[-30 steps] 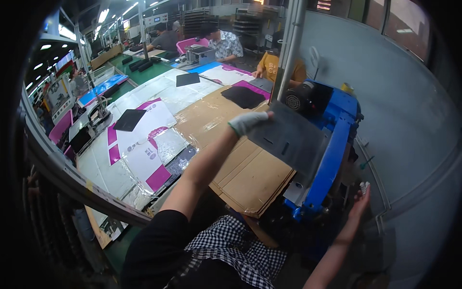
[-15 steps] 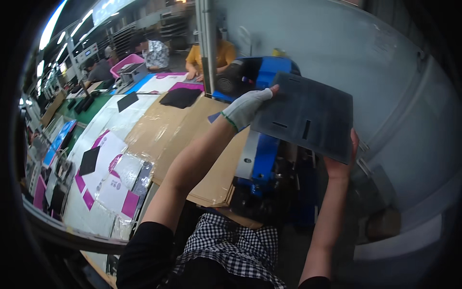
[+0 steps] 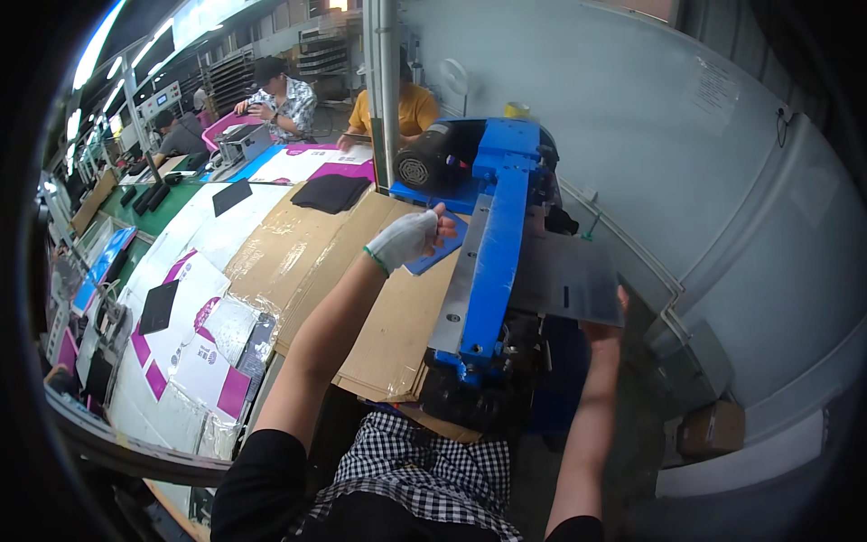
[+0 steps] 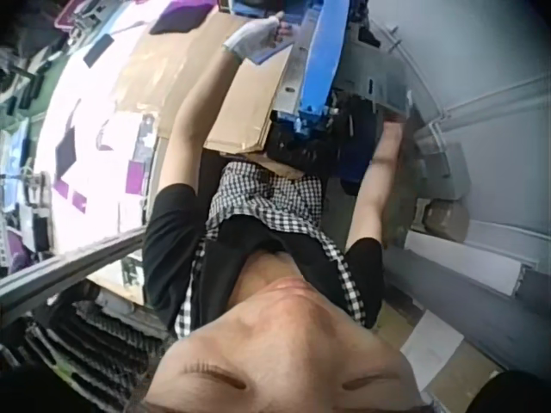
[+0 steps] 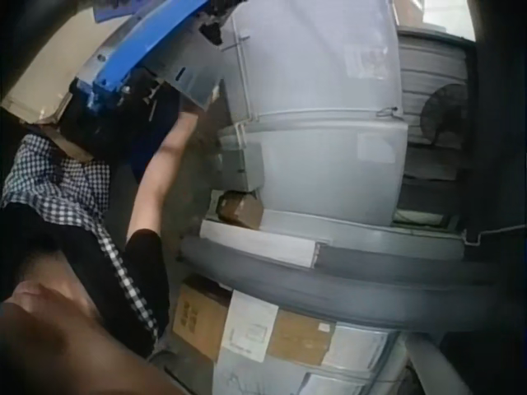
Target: The person repeatedly feeds rectangular panels through a blue machine by hand and places them onto the table.
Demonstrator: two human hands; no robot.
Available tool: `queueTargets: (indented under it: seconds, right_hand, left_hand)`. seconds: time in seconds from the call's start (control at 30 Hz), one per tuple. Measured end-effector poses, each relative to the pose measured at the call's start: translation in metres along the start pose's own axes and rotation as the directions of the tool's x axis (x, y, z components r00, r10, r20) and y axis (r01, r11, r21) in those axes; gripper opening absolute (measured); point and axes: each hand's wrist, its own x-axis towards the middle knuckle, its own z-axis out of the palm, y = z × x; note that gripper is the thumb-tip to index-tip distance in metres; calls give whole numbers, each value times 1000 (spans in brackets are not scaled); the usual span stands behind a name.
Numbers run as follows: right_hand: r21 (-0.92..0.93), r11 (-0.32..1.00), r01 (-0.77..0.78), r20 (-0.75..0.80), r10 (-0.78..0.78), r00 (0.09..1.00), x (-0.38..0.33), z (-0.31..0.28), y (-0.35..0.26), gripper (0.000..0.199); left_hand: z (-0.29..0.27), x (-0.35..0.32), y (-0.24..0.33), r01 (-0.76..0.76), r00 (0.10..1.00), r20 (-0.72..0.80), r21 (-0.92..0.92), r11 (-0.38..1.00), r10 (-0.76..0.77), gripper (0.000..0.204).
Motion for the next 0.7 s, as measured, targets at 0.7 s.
queueTargets:
  seconds: [0.7]
  right_hand:
    - [-507, 862, -4, -83, -44, 996, -18, 90, 46, 66]
  left_hand:
    - [-60, -44, -12, -85, 923, -376, 12, 996, 84, 55]
